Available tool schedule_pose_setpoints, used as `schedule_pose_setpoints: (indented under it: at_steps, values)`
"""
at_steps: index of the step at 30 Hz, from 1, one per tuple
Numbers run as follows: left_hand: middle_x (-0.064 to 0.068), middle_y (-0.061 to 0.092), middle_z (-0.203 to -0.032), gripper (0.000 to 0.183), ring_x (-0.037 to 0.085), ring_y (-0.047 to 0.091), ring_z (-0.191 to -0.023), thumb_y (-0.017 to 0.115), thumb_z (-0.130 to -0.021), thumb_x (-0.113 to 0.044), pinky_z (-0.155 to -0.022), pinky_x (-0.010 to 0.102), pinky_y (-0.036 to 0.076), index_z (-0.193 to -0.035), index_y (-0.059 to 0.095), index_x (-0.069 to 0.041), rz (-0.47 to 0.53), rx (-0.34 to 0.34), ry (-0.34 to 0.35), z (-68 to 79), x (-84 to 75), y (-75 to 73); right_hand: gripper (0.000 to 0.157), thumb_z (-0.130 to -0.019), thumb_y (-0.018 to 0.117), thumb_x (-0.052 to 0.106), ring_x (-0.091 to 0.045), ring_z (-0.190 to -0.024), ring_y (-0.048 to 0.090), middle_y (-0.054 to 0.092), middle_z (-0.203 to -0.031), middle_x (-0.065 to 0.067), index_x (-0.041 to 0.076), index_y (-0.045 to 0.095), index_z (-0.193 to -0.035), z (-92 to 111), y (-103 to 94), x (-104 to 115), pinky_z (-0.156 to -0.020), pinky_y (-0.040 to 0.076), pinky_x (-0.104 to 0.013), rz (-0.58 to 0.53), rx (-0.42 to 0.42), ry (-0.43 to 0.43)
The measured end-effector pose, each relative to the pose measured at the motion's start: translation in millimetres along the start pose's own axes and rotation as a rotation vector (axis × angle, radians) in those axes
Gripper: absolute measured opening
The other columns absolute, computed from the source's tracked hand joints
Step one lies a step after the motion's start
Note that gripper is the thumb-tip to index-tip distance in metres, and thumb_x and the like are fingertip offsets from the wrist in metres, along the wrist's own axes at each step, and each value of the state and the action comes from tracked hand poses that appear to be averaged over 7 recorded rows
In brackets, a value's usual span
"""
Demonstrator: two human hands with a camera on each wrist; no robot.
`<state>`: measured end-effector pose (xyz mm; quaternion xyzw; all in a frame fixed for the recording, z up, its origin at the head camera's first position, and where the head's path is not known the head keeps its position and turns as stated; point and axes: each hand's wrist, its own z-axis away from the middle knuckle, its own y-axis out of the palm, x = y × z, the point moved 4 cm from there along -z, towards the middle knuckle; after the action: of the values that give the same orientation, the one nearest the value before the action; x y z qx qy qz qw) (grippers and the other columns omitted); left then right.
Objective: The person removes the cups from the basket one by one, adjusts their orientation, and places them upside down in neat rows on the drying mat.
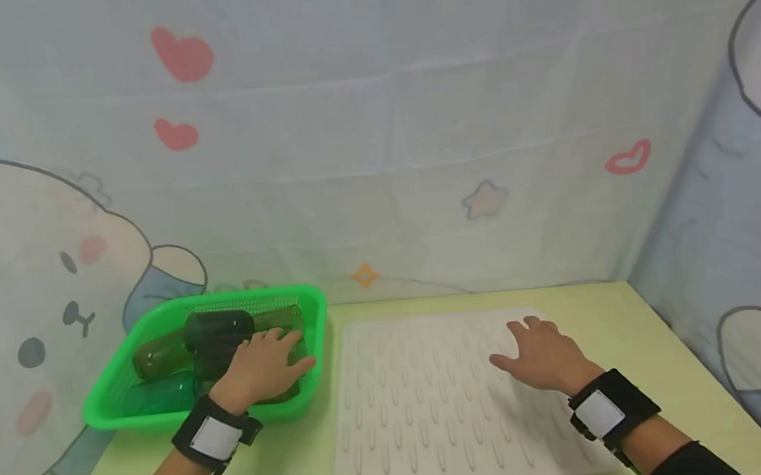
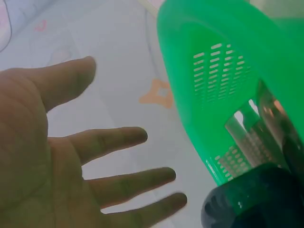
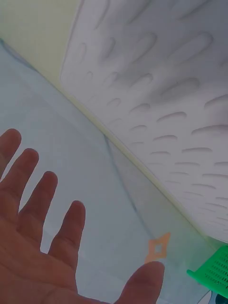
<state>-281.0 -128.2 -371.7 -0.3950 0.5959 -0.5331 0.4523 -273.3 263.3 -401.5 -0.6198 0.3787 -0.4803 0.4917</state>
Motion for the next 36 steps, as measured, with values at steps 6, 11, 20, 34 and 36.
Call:
schedule_pose_setpoints:
  at_steps: [6,11,20,34,36]
  values:
    - [0.017,0.058,-0.115,0.050,0.038,0.055,-0.104,0.061,-0.091,-0.041,-0.084,0.053,0.046,-0.128,0.058,-0.008,-0.055,-0.028,0.075,0.6,3.8,-3.2,0.059,-0.087,0.064,0.040,-0.040,-0.094,0.058,0.055,-0.111,-0.027,-0.009,0.055,-0.119,-2,8.2,-1,-0.069,0.050,-0.052,-0.033,0.054,-0.009]
    - [0.016,0.059,-0.117,0.048,0.038,0.055,-0.107,0.066,-0.089,-0.037,-0.084,0.053,0.046,-0.127,0.059,-0.009,-0.039,0.004,0.100,-5.1,13.7,-12.0,0.052,-0.087,0.064,0.037,-0.035,-0.091,0.060,0.058,-0.107,-0.023,-0.006,0.058,-0.115,-6,13.7,1,-0.071,0.050,-0.050,-0.032,0.063,-0.014]
    - [0.019,0.052,-0.131,0.055,0.040,0.047,-0.121,0.068,-0.088,-0.028,-0.094,0.052,0.042,-0.135,0.050,-0.004,-0.043,0.205,0.072,-19.1,41.8,-43.1,0.049,-0.088,0.063,0.036,-0.033,-0.091,0.060,0.059,-0.107,-0.021,-0.005,0.059,-0.114,-4,20.8,5,-0.072,0.050,-0.049,-0.070,0.080,-0.008]
    - [0.027,0.040,-0.136,0.061,0.033,0.048,-0.097,0.063,-0.081,0.000,-0.065,0.041,0.037,-0.139,0.043,-0.006,-0.026,0.327,-0.083,-48.1,94.3,-42.5,0.046,-0.089,0.063,0.034,-0.039,-0.098,0.059,0.060,-0.110,-0.023,-0.005,0.060,-0.112,7,30.2,14,-0.079,0.048,-0.053,-0.119,0.094,-0.021]
    - [0.028,0.036,-0.139,0.062,0.036,0.048,-0.103,0.064,-0.082,-0.002,-0.067,0.041,0.038,-0.139,0.042,-0.007,-0.030,0.339,-0.093,-48.0,98.4,-41.4,0.045,-0.089,0.063,0.033,-0.038,-0.098,0.059,0.060,-0.110,-0.023,-0.005,0.060,-0.112,7,30.7,14,-0.078,0.048,-0.053,-0.123,0.091,-0.027]
